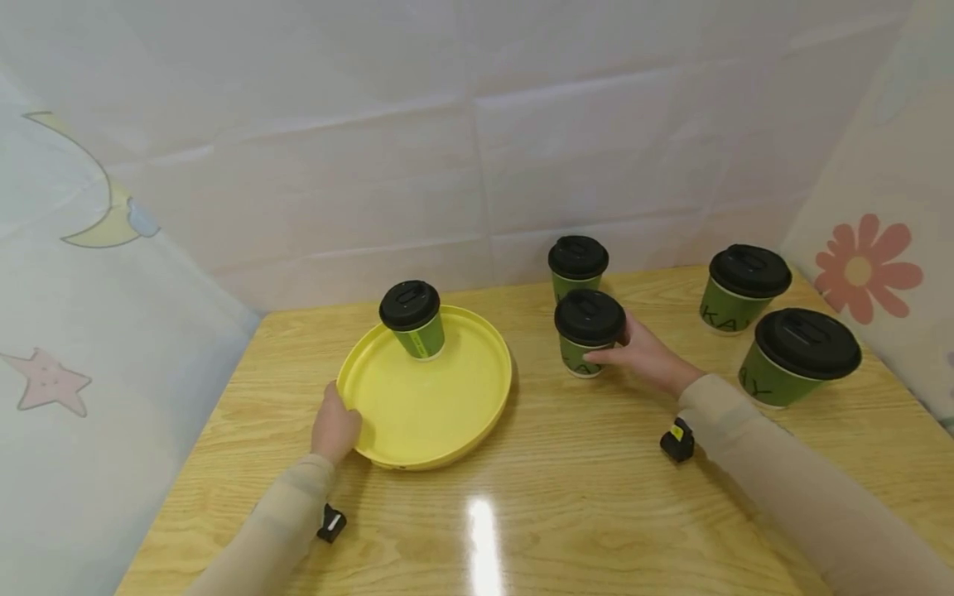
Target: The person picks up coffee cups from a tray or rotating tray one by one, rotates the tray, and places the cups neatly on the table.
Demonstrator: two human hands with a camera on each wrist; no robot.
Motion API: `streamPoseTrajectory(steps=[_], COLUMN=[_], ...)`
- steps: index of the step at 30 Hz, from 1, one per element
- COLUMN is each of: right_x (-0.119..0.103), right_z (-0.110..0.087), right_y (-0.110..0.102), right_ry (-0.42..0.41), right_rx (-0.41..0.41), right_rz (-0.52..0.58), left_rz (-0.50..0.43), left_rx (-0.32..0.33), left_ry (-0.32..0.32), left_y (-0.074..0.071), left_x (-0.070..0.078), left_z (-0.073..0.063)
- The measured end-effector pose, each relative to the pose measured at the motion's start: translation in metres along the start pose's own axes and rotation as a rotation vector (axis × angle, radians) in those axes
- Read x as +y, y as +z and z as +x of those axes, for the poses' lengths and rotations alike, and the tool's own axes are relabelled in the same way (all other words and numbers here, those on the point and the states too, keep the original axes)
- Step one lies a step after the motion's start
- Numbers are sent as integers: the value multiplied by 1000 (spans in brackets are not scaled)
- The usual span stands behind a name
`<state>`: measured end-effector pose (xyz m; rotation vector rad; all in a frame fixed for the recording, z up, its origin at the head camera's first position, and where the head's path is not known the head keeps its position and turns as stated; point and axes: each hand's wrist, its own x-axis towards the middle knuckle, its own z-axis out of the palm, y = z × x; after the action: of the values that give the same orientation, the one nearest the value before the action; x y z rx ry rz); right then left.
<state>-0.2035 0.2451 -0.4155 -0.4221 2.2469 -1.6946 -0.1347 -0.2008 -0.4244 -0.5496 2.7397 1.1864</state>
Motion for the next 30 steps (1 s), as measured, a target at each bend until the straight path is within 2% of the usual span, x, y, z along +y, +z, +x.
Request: streamPoseTrajectory(steps=[5,8,13,15,21,26,30], right_x=[3,1,-9,-13,-21,-17,-12], right_z=[-4,-8,-20,-23,-18,-8,-3], right_y=[0,4,25,38,68,84,89], right_ry=[-9,6,65,61,81,-17,-76], right_rx=[7,61,225,300,505,654,731], right_rz=[33,29,7,-1,49,80,68], left_rz=[1,7,5,2,-7,-17,-16], left_rx=[-2,-1,1,2,-2,-3,-7], left_ry=[8,16,23,19,13,9,10], left_y=[1,1,1,1,-1,-1,-1], left_x=[0,-1,-2,-2,-4,-2,-1], left_z=[0,0,-1,-1,0,0,-1])
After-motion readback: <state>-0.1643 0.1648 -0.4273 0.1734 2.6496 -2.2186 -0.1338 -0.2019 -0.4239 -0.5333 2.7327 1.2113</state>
